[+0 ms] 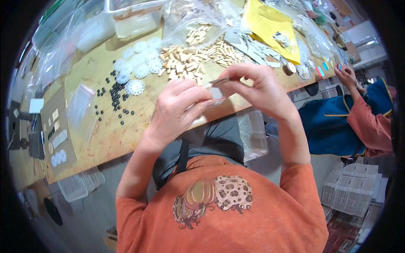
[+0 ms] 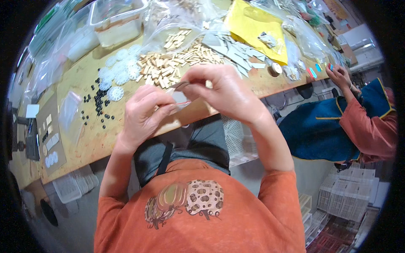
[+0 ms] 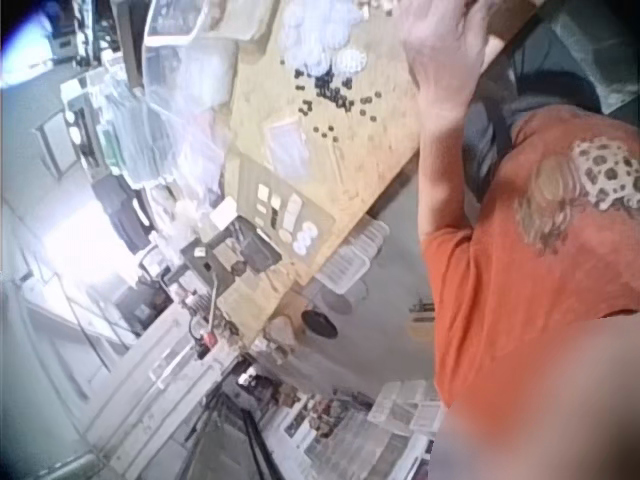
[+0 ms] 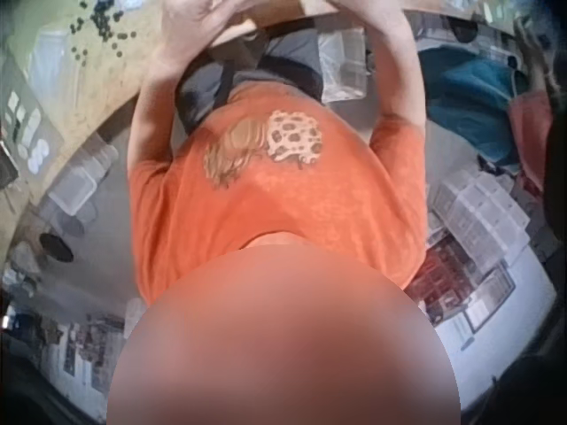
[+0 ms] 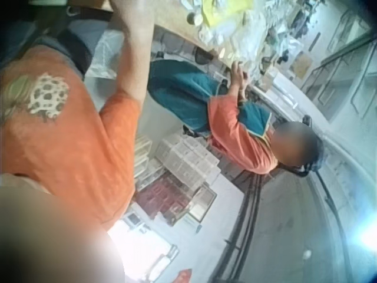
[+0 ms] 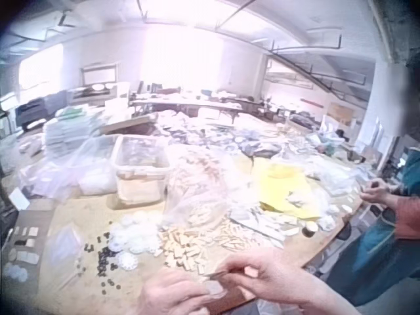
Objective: The person assembles small craft kits by placing black beads, wooden sticks, and white discs into clear plastic bags, then adds colored paper pieces. The person handles items one at a time and arranges them on a cluttered workbench.
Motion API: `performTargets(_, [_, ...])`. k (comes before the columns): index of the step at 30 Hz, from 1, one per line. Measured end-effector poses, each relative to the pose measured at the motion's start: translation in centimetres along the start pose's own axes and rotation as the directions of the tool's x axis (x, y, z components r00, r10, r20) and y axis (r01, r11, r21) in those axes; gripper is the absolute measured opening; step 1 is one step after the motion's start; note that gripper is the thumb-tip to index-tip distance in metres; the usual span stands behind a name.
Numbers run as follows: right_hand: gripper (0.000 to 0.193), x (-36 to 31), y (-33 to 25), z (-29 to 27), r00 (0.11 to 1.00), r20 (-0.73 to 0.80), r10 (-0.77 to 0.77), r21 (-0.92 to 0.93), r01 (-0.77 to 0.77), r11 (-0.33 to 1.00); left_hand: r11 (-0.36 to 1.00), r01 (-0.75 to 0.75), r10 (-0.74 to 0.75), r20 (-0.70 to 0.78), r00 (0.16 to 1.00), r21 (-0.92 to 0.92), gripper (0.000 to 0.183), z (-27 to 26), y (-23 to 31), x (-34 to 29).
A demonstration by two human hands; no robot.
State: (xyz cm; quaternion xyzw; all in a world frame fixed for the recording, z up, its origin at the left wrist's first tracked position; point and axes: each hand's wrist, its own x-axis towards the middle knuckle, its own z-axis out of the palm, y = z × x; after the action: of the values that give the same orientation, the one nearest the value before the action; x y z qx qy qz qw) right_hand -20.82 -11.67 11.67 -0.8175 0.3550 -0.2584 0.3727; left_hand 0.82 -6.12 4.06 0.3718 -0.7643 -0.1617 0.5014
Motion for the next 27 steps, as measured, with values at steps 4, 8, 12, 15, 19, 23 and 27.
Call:
performTargets(4, [0.027, -0.4, 0.5, 1.1, 0.984, 0.048, -0.169, -0.278, 0.176, 0.944, 0.994, 0.071, -0.079, -0.095, 0.992, -0.084, 0.014, 1.0, 0.3, 0.0])
performTargets(8, [0.032, -1.6, -0.2, 1.8, 0.980, 0.013, -0.200, -0.281, 0.196, 0.940, 0.980, 0.141, -0.160, -0.134, 0.978, -0.143, 0.012, 1.4, 0.3, -0.1])
performTargets(12, [0.018, -2.0, 0.4, 1.3, 0.964, -0.065, -0.256, -0.103, 0.249, 0.963, 0.974, 0.150, -0.172, -0.120, 0.978, -0.173, 0.011, 1.3, 0.0, -0.2])
performTargets(15, [0.011, -1.9, 0.7, 1.0, 0.988, -0.056, -0.142, -0.034, 0.140, 0.990, 0.977, 0.099, -0.126, -0.135, 0.983, -0.189, 0.013, 1.6, -0.2, -0.2])
performTargets(19, [0.025, -1.7, 0.3, 1.3, 0.988, -0.031, 0.153, 0.148, -0.147, 0.978, 0.977, 0.061, -0.084, -0.109, 0.990, -0.205, 0.014, 1.6, -0.3, 0.0])
performTargets(23, [0.027, -1.5, 0.7, 1.1, 0.996, -0.049, -0.074, -0.076, 0.070, 0.995, 0.977, 0.041, -0.062, -0.095, 0.994, -0.211, 0.014, 1.8, -0.5, 0.2])
performTargets(27, [0.024, -0.9, 0.8, 1.2, 0.991, -0.015, -0.136, -0.119, 0.134, 0.984, 0.963, 0.090, -0.116, -0.090, 0.989, -0.254, 0.015, 1.8, -0.6, -0.2])
